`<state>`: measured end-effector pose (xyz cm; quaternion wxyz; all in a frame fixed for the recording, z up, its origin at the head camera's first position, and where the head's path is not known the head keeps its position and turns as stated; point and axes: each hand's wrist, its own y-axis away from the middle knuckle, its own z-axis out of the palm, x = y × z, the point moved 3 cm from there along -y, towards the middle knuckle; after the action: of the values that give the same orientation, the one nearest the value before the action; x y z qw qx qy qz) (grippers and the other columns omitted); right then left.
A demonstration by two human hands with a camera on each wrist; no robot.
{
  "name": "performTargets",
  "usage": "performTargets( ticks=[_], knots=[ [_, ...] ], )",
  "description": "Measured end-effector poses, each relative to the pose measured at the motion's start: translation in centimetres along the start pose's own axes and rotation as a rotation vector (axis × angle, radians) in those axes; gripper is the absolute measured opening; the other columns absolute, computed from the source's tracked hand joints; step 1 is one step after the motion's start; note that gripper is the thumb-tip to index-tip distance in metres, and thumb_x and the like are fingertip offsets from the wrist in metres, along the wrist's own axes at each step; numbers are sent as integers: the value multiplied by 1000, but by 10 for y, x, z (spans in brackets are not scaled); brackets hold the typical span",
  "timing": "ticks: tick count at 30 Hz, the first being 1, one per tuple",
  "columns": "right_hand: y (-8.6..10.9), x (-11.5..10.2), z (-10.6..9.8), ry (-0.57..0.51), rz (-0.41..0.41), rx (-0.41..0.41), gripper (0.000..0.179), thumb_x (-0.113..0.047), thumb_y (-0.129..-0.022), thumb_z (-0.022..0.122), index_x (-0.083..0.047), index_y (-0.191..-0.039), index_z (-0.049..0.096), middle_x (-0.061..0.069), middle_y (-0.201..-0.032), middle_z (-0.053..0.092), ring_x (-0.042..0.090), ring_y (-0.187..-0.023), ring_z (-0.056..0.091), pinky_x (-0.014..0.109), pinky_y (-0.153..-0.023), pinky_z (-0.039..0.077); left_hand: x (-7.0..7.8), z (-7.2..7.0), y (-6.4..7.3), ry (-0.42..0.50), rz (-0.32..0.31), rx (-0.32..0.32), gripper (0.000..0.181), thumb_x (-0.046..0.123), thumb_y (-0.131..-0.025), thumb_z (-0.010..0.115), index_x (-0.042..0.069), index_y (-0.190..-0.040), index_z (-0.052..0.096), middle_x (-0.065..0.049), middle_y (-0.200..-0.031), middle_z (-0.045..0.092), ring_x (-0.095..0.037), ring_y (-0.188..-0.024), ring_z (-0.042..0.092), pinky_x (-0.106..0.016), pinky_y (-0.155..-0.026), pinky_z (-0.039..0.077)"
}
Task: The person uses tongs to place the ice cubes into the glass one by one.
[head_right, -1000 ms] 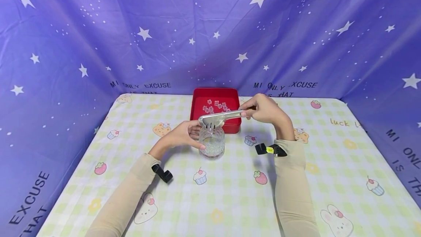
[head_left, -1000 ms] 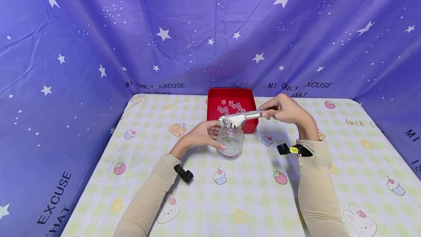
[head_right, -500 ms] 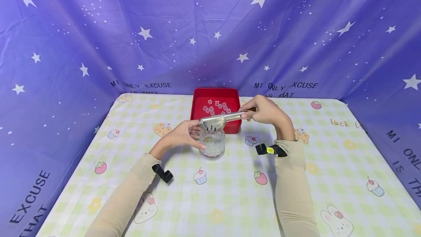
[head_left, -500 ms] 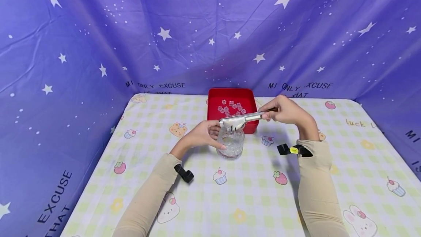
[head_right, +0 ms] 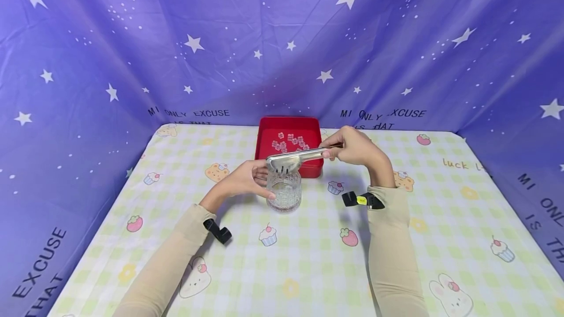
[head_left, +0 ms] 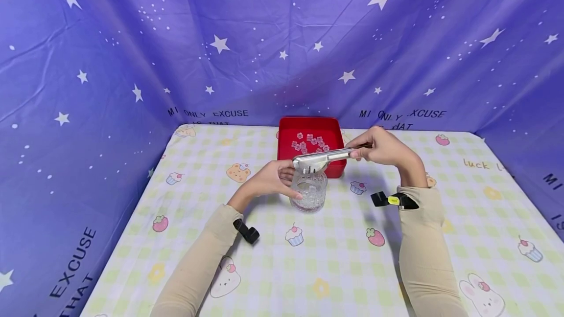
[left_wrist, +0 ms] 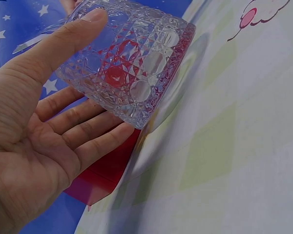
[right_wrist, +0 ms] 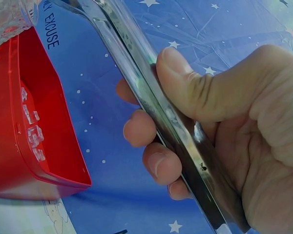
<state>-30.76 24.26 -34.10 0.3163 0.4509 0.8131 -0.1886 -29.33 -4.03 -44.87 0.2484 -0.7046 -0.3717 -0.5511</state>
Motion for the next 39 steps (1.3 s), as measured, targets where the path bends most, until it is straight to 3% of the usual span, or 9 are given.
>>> performTargets(
  ticks=[8, 14, 21, 28, 32, 39],
  knots=[
    [0, 1, -1, 1, -5, 25, 19, 0, -90, 74, 3, -109, 77, -2, -67, 61, 4, -50, 33, 20, -45, 28, 0, -1, 0, 6, -13, 3, 68, 3, -72, 91, -1, -131, 58, -18, -123, 67, -22, -107, 69, -30, -94, 60],
    [-2, 2, -4, 39, 31, 130, 22, -1, -89, 75, 4, -111, 76, 5, -71, 65, 7, -52, 41, 22, -44, 32, 0, -1, 0, 10, 11, -7, 70, 3, -72, 91, 0, -134, 59, -17, -122, 69, -22, -107, 69, -31, -94, 61],
    [-3, 5, -4, 120, 136, 261, 31, -12, -94, 73, 2, -121, 73, 14, -81, 75, 11, -53, 46, 25, -47, 35, 0, -1, 0, 42, 36, -26, 69, 0, -72, 90, 2, -134, 61, -17, -123, 70, -26, -109, 70, -31, -94, 61],
    [-7, 5, -2, 292, 188, 350, 30, -22, -93, 73, -6, -119, 76, 9, -74, 71, 18, -59, 47, 31, -51, 31, 0, -1, 1, 63, 39, -31, 68, -1, -72, 90, 2, -134, 61, -19, -123, 70, -29, -111, 70, -32, -94, 61],
    [-11, 7, 2, 404, 228, 354, 33, -26, -92, 73, -9, -120, 76, 8, -71, 67, 25, -66, 50, 33, -51, 31, 0, -1, 1, 63, 37, -28, 69, -1, -71, 90, 2, -134, 61, -19, -123, 70, -29, -111, 70, -32, -94, 61],
    [-17, 11, 8, 554, 232, 334, 29, -25, -91, 72, -8, -114, 77, 9, -65, 60, 27, -58, 49, 33, -43, 30, 0, -1, 1, 56, 37, -27, 68, -1, -71, 90, 3, -134, 62, -19, -123, 70, -31, -112, 69, -32, -94, 61]
  ],
)
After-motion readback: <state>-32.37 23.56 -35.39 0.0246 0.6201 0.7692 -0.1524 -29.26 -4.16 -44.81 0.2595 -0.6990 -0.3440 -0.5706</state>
